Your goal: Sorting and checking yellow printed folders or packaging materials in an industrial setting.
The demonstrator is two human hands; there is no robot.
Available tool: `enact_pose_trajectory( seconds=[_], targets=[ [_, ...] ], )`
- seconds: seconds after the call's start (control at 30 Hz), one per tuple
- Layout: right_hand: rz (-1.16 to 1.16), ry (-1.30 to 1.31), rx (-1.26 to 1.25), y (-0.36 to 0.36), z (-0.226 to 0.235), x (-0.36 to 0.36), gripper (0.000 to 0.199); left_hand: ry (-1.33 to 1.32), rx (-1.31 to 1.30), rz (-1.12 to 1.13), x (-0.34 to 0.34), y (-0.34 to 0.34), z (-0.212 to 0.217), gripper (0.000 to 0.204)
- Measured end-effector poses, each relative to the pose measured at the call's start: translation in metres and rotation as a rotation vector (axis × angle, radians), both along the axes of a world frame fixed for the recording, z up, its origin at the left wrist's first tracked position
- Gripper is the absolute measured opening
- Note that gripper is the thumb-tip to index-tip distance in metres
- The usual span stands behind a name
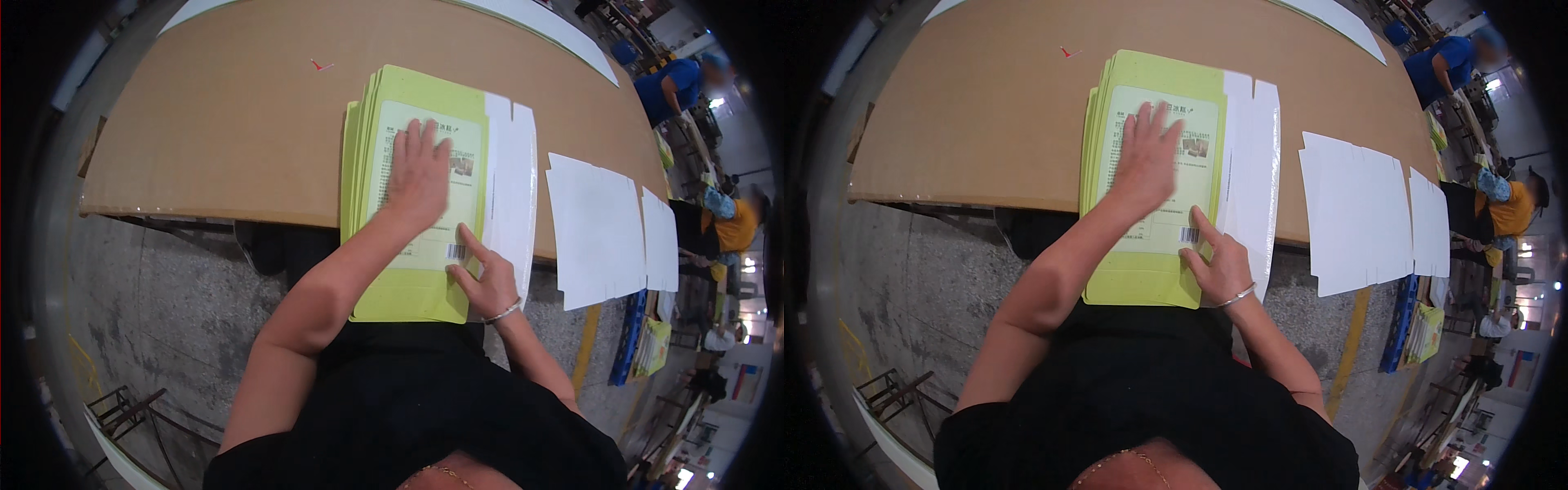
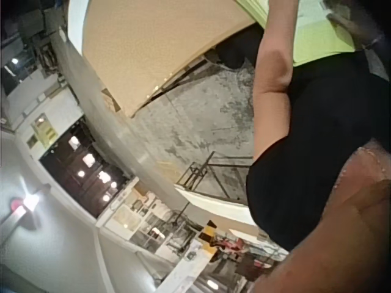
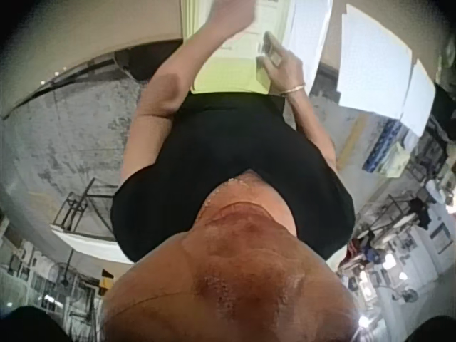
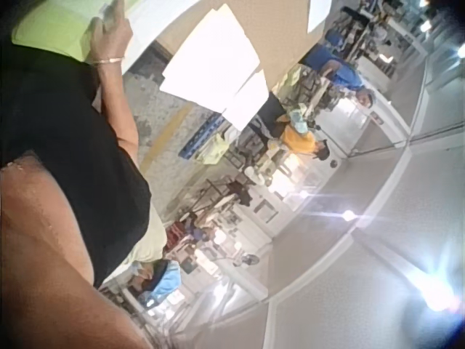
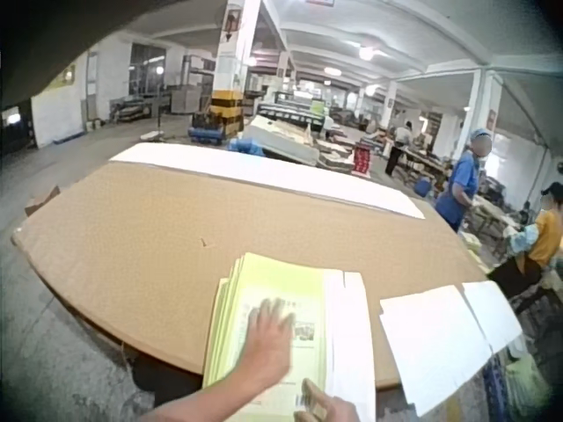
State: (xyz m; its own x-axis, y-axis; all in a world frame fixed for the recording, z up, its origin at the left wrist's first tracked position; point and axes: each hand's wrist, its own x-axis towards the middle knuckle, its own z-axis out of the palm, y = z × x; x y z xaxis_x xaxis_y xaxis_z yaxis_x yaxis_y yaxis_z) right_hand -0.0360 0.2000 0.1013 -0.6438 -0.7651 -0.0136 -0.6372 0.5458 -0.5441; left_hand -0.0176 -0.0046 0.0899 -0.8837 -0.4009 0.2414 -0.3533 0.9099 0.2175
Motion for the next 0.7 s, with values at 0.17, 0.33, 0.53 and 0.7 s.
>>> enact_pose_trajectory(
  seconds=[0.17, 0.33, 0.53, 0.7],
  targets=[
    [-0.318, 0.056, -0.484, 0.042, 0.019, -0.065, 0.021, 0.126, 0.098, 0.022, -0.002, 0.002, -0.034, 0.053],
    [-0.164, 0.212, -0.230, 0.044, -0.032, -0.115, 0.045, 0.133, 0.059, 0.015, 0.000, 0.006, -0.041, 0.053],
    [0.086, 0.522, 0.076, -0.029, -0.032, -0.059, 0.062, 0.211, -0.015, 0.006, -0.004, 0.009, -0.032, 0.050],
    [0.174, 0.603, 0.155, -0.025, -0.022, -0.051, 0.057, 0.108, -0.094, -0.111, -0.004, 0.012, -0.031, 0.053]
  ],
)
